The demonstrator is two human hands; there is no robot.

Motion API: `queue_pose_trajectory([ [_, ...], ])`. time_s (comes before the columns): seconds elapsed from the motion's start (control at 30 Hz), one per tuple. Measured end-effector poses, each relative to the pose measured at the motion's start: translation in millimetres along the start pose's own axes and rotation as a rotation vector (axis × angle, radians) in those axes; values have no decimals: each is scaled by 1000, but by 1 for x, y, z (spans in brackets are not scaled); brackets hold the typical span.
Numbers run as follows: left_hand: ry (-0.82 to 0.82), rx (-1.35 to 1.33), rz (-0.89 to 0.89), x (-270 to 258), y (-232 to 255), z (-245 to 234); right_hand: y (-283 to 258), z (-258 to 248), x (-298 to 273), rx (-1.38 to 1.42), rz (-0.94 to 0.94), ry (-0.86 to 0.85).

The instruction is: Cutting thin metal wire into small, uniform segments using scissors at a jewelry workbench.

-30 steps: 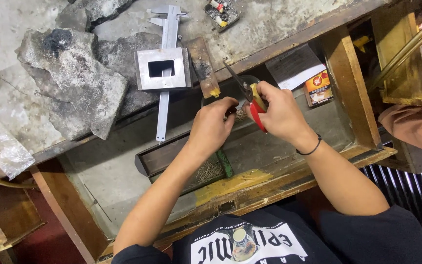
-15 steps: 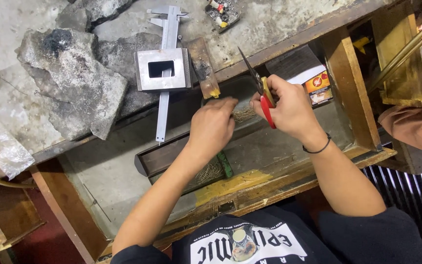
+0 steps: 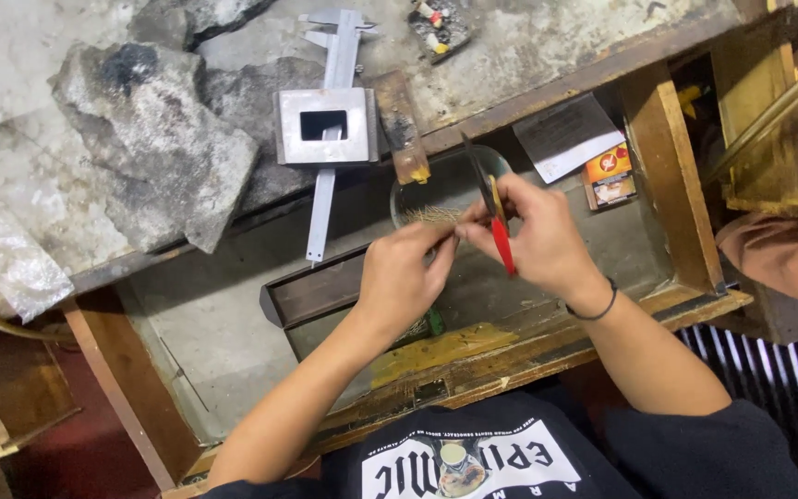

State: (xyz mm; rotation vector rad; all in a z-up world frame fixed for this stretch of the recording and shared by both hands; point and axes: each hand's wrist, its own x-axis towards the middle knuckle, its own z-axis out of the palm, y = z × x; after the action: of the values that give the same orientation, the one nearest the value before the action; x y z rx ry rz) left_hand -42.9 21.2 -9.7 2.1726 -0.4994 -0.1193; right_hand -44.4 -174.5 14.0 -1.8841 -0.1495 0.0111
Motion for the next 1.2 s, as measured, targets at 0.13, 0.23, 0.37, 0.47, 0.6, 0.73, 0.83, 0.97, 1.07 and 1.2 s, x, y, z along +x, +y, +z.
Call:
queue_pose_trajectory([
  [0.13, 60, -479, -284, -37, 3, -28, -7, 26, -17, 66, -182, -16],
  [0.23, 96, -780, -486, -63, 0, -44, -11, 54, -28, -119, -404, -47],
  [0.37, 92, -799, -555, -86, -8, -58, -27, 82, -30, -115, -545, -97],
  [0.47, 97, -799, -555, -91, -11, -68, -46, 94, -25, -172, -601, -123],
  [0.6, 97, -806, -530, -95, -20, -73, -47, 106, -23, -201, -655, -116],
  [0.73, 114, -874, -521, -95, -23, -77, -41, 112, -18, -173, -687, -121],
  [0.83, 127, -923, -529, -92, -28, -81, -41, 115, -13, -201, -703, -125],
  [0.97, 135, -950, -508, -87, -31, -91, -43, 119, -6, -178, -705, -131],
  [1.07, 141, -960, -525, -88, -36, -92, -49, 125, -3, -201, -728, -120],
  [1.2, 150, -963, -530, -89, -37, -98, -50, 133, -3, -220, -732, -103],
])
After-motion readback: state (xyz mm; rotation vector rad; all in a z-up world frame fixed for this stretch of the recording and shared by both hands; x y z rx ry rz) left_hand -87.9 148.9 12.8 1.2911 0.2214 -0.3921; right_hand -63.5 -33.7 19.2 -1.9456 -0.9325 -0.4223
